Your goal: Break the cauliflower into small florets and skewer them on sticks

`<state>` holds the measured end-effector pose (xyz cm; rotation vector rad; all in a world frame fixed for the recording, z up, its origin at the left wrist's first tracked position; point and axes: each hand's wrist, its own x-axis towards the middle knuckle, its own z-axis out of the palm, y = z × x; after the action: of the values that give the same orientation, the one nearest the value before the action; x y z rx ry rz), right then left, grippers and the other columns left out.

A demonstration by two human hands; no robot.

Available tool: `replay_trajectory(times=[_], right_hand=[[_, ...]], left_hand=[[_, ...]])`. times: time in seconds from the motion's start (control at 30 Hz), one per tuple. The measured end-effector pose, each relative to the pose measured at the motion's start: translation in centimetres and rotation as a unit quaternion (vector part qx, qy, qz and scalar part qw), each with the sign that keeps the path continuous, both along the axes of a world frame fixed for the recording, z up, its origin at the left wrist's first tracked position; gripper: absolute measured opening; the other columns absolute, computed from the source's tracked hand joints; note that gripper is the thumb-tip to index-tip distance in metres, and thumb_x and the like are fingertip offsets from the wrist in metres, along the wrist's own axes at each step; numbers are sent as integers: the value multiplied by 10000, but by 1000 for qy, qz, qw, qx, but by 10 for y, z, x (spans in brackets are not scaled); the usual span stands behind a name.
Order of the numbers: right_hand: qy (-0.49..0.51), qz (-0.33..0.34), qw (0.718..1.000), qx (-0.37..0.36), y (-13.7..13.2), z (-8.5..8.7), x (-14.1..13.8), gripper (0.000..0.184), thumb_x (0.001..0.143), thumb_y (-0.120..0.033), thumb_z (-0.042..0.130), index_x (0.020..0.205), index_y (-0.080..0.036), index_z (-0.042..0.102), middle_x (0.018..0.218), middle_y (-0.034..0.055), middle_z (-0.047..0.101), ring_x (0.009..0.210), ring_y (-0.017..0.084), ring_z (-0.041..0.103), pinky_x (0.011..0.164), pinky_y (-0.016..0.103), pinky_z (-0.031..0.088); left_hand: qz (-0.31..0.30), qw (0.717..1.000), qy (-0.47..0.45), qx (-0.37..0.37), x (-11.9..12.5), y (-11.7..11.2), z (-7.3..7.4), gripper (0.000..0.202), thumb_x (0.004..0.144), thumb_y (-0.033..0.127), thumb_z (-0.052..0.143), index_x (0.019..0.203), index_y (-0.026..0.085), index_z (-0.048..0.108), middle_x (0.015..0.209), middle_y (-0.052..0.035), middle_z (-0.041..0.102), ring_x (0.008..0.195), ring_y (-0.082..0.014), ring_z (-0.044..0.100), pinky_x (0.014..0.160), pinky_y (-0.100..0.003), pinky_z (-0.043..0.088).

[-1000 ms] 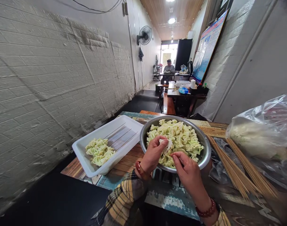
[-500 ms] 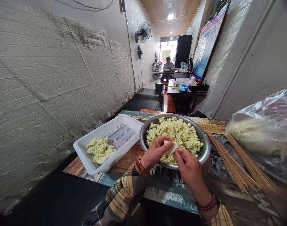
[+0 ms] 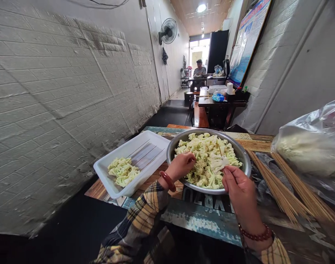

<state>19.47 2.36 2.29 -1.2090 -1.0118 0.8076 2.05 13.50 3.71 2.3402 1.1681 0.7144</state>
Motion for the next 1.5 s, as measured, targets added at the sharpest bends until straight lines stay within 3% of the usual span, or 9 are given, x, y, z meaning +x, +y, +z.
replay_trajectory(times=[0.13,0.47,0.6,0.77,0.83,1.0,1.17,1.3,1.5], right_hand=[[-57,-23,998,5,0,-4,1,281,834,-477,522,851,-213,614,494,-51,448,439,129,397,425,255,319],[-142,-41,989,24,3,-13,4,310,856,-462,501,873,-186,641,510,-33,538,458,125,457,460,239,367],[-149,-37,988,24,4,-12,4,327,856,-475,491,868,-188,648,517,-25,555,466,133,476,466,247,379],[-159,-35,987,20,3,-9,3,344,855,-484,489,860,-178,646,489,-29,533,456,135,473,453,246,380],[-163,-36,986,18,2,-7,3,335,855,-477,487,857,-181,645,500,-20,544,460,138,477,443,246,377],[-175,-27,984,26,2,-3,1,300,846,-458,493,842,-201,646,500,-18,553,457,145,484,425,245,385],[-201,3,979,31,1,3,-1,332,845,-478,493,826,-187,652,488,-9,553,456,155,509,437,249,399],[-225,6,974,24,0,5,-2,344,849,-489,488,841,-192,660,479,-12,548,463,168,526,449,256,408],[-235,34,971,19,1,5,-3,363,872,-494,461,855,-187,654,471,-21,528,460,164,519,458,255,403]], left_hand=[[-26,982,174,65,7,-2,-2,209,773,125,488,885,183,654,889,-60,611,828,-180,576,756,-286,445],[-122,947,260,144,21,-3,-4,245,827,105,447,887,181,672,924,-91,541,839,-191,551,751,-296,449],[-135,960,207,132,22,0,-4,189,779,94,504,802,169,676,910,-78,541,828,-178,543,748,-286,441],[-92,994,-52,-26,13,5,6,163,678,170,648,841,156,642,847,-21,545,692,-114,519,652,-238,430],[-55,972,-186,-132,8,7,8,189,689,243,666,837,143,605,742,11,529,592,-82,473,558,-211,392],[-11,858,-419,-297,1,7,10,378,675,317,721,986,161,574,659,49,516,499,-43,429,448,-166,319],[-15,777,-513,-364,5,-5,14,452,650,256,763,1074,163,634,840,-15,608,689,-83,574,673,-239,489],[-33,737,-553,-387,13,-15,13,273,656,164,737,922,137,686,932,-43,638,815,-111,622,851,-269,467],[-54,717,-571,-396,15,-18,10,244,713,209,714,936,134,651,919,-68,676,871,-151,653,868,-274,464]])
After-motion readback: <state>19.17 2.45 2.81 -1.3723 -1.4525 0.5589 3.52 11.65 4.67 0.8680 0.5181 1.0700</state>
